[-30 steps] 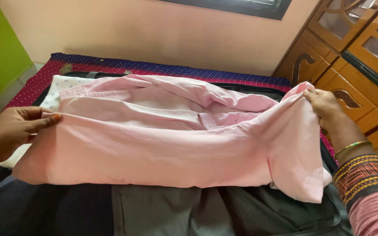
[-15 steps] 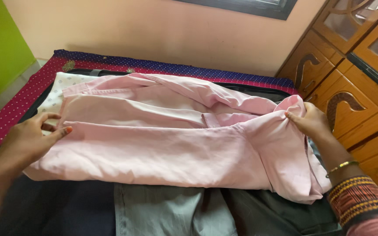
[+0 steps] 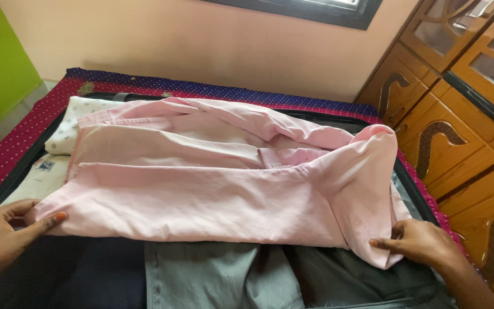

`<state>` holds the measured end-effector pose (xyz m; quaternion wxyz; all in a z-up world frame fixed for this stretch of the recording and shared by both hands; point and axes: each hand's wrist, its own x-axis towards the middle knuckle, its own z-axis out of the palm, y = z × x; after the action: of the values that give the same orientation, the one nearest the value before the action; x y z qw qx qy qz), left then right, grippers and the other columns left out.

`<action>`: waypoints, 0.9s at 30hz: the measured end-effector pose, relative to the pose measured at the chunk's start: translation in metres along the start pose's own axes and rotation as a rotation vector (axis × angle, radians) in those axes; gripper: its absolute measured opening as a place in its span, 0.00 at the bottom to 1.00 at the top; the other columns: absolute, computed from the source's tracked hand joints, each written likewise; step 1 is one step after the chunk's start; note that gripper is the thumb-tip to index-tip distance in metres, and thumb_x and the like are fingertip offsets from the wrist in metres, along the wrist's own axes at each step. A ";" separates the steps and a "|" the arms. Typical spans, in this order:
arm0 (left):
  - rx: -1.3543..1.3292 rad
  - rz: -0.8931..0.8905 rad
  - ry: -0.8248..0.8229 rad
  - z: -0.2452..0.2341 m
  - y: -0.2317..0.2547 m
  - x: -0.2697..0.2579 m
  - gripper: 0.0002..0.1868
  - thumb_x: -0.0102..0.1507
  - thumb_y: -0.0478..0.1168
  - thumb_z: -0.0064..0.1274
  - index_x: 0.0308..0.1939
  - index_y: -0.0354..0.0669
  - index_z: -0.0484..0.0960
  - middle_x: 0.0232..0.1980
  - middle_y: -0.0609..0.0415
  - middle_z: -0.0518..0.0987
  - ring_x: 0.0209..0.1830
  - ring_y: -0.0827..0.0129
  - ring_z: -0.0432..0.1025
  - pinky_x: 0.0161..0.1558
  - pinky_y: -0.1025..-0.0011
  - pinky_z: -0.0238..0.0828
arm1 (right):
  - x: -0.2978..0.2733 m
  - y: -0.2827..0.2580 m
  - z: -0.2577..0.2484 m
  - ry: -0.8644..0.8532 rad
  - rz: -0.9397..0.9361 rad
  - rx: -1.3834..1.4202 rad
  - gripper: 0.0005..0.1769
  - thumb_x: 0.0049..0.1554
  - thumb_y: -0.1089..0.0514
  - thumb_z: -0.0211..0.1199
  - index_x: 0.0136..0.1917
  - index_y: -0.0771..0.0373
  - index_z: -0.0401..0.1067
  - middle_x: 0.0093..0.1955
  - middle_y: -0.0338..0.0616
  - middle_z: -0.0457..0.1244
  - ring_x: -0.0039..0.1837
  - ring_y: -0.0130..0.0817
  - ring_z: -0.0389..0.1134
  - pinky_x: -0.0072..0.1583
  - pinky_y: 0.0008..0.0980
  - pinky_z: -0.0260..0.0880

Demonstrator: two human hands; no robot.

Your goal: The person buttons the front of a pink shirt, spreads it flat on a suitcase, and folds it into a compact square before placing it back into the suitcase.

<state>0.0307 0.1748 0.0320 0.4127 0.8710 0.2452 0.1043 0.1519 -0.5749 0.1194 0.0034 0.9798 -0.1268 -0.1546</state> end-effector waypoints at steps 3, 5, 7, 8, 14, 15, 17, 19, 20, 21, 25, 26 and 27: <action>-0.176 0.054 0.098 0.002 0.024 -0.010 0.23 0.62 0.44 0.63 0.54 0.29 0.84 0.41 0.41 0.86 0.40 0.62 0.81 0.44 0.65 0.77 | -0.013 -0.008 0.005 0.015 -0.048 0.016 0.43 0.33 0.22 0.75 0.45 0.60 0.81 0.40 0.47 0.74 0.48 0.40 0.76 0.54 0.39 0.74; -0.279 0.044 0.095 0.001 0.038 -0.015 0.21 0.65 0.44 0.59 0.55 0.28 0.82 0.42 0.40 0.85 0.41 0.62 0.80 0.46 0.65 0.77 | -0.021 -0.012 0.005 -0.021 -0.064 -0.041 0.42 0.36 0.23 0.73 0.43 0.63 0.81 0.40 0.50 0.74 0.47 0.41 0.76 0.54 0.38 0.73; -0.330 0.037 0.087 -0.002 0.047 -0.018 0.20 0.68 0.44 0.55 0.56 0.28 0.79 0.43 0.38 0.84 0.41 0.62 0.79 0.47 0.65 0.77 | -0.023 -0.015 0.011 -0.023 -0.103 -0.032 0.38 0.39 0.28 0.74 0.43 0.64 0.82 0.40 0.50 0.73 0.46 0.40 0.75 0.54 0.38 0.73; -0.332 0.037 0.080 -0.001 0.051 -0.018 0.20 0.69 0.44 0.54 0.56 0.29 0.78 0.43 0.38 0.84 0.41 0.62 0.79 0.46 0.65 0.77 | -0.022 -0.013 0.016 -0.004 -0.132 0.006 0.34 0.40 0.32 0.74 0.44 0.64 0.81 0.40 0.49 0.73 0.46 0.40 0.75 0.53 0.37 0.72; -0.398 0.084 0.063 -0.004 0.038 -0.016 0.20 0.71 0.45 0.50 0.56 0.29 0.77 0.43 0.39 0.83 0.41 0.64 0.78 0.45 0.65 0.75 | 0.006 0.033 0.038 -0.059 -0.241 0.779 0.31 0.52 0.48 0.73 0.63 0.66 0.72 0.51 0.47 0.72 0.51 0.32 0.72 0.52 0.33 0.72; -0.431 0.101 0.064 -0.005 0.029 -0.015 0.20 0.71 0.46 0.50 0.56 0.29 0.77 0.43 0.40 0.83 0.41 0.65 0.77 0.45 0.65 0.75 | 0.008 0.044 0.037 -0.102 -0.217 0.957 0.33 0.53 0.50 0.71 0.67 0.65 0.68 0.55 0.46 0.72 0.53 0.30 0.71 0.53 0.32 0.71; -0.415 0.138 0.066 -0.007 0.007 -0.006 0.21 0.71 0.46 0.51 0.55 0.27 0.77 0.41 0.35 0.83 0.38 0.61 0.79 0.44 0.64 0.78 | 0.012 0.066 0.032 -0.086 -0.163 0.920 0.34 0.56 0.50 0.68 0.71 0.66 0.66 0.56 0.51 0.72 0.52 0.34 0.71 0.53 0.34 0.72; -0.326 0.140 0.069 -0.013 -0.017 0.000 0.23 0.71 0.47 0.51 0.56 0.25 0.77 0.39 0.31 0.83 0.34 0.55 0.81 0.40 0.61 0.80 | 0.017 0.092 0.028 -0.129 -0.089 0.947 0.34 0.59 0.53 0.65 0.74 0.66 0.62 0.57 0.58 0.70 0.54 0.40 0.73 0.54 0.38 0.74; -0.241 0.127 0.073 -0.015 -0.028 0.002 0.22 0.70 0.47 0.51 0.56 0.26 0.77 0.40 0.32 0.83 0.35 0.55 0.81 0.41 0.61 0.80 | 0.020 0.106 0.027 -0.178 -0.041 0.992 0.34 0.61 0.55 0.63 0.76 0.64 0.58 0.58 0.62 0.68 0.55 0.44 0.75 0.55 0.41 0.76; -0.178 0.111 0.067 -0.015 -0.038 0.001 0.22 0.70 0.47 0.51 0.55 0.27 0.78 0.40 0.33 0.83 0.36 0.55 0.81 0.42 0.60 0.79 | 0.023 0.120 0.028 -0.227 0.007 1.038 0.35 0.62 0.58 0.62 0.78 0.63 0.54 0.58 0.66 0.66 0.56 0.48 0.76 0.56 0.44 0.77; -0.021 0.056 0.007 -0.007 -0.063 -0.003 0.20 0.69 0.48 0.52 0.55 0.32 0.79 0.42 0.36 0.83 0.39 0.56 0.80 0.45 0.60 0.79 | 0.041 0.159 0.037 -0.306 -0.042 0.975 0.34 0.60 0.58 0.61 0.76 0.66 0.55 0.58 0.64 0.67 0.56 0.48 0.78 0.56 0.45 0.78; 0.017 0.045 -0.008 -0.005 -0.067 -0.005 0.20 0.69 0.48 0.53 0.54 0.33 0.80 0.42 0.37 0.83 0.39 0.56 0.80 0.45 0.60 0.78 | 0.045 0.165 0.040 -0.322 -0.032 0.952 0.34 0.60 0.57 0.62 0.76 0.66 0.57 0.57 0.63 0.67 0.55 0.47 0.78 0.56 0.44 0.78; 0.055 0.035 -0.021 -0.004 -0.071 -0.007 0.20 0.69 0.48 0.53 0.54 0.34 0.80 0.43 0.37 0.83 0.40 0.56 0.80 0.46 0.60 0.78 | 0.049 0.171 0.043 -0.338 -0.023 0.929 0.33 0.59 0.56 0.63 0.75 0.66 0.59 0.57 0.63 0.68 0.54 0.46 0.78 0.55 0.43 0.77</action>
<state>-0.0009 0.2119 -0.0197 0.3890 0.8873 0.2284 0.0956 0.1414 -0.7507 0.0713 -0.4559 0.8404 -0.1700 -0.2385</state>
